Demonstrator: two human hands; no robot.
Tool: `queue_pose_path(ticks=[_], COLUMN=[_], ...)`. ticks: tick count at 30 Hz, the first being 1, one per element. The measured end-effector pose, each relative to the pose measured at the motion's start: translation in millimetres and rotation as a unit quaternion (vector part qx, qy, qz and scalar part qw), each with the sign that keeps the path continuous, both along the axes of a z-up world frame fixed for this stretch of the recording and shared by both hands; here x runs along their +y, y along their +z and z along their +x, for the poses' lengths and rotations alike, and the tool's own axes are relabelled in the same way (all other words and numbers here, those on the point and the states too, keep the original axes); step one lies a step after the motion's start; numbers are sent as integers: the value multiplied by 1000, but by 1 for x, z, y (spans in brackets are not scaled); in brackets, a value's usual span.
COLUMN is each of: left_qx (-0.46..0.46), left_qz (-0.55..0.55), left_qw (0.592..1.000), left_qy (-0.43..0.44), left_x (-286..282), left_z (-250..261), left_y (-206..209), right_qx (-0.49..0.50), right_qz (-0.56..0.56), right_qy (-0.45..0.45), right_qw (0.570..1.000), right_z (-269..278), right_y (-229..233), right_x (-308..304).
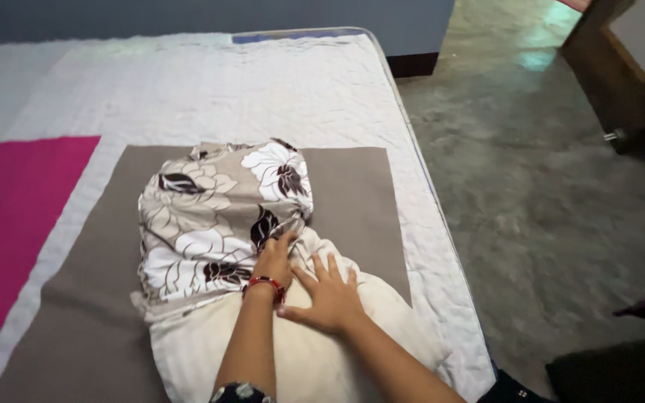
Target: The person puts a pillow inside a floral pillowcase and smooths it out by hand on the bed.
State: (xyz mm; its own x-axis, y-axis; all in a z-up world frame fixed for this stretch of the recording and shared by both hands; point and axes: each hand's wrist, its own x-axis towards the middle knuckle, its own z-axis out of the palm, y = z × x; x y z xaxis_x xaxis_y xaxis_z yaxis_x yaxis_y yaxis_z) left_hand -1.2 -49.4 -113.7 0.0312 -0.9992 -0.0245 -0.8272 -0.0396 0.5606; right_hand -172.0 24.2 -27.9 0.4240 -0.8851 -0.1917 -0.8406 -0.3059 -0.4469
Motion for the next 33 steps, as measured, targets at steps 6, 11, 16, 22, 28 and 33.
queue_pose_path(ticks=[6, 11, 16, 22, 28, 33], left_qx=[-12, -9, -15, -17, -36, -49], left_qz=[28, 35, 56, 76, 69, 71], left_qw=[1000, 999, 998, 997, 997, 996], left_qy=[-2, 7, 6, 14, 10, 15], left_x=[1, -1, 0, -2, -1, 9], left_z=[-11, -15, -20, -23, -24, -30], left_y=[8, 12, 20, 22, 24, 39], right_qx=[24, 49, 62, 68, 56, 20], right_qz=[30, 51, 61, 60, 49, 43], right_qy=[-16, -10, -15, -20, -20, -53], right_qw=[999, 997, 996, 996, 997, 997], right_z=[0, 1, 1, 1, 0, -4], right_y=[-9, -9, -15, -20, -16, -9], right_x=[-7, -14, -20, -23, -20, -15])
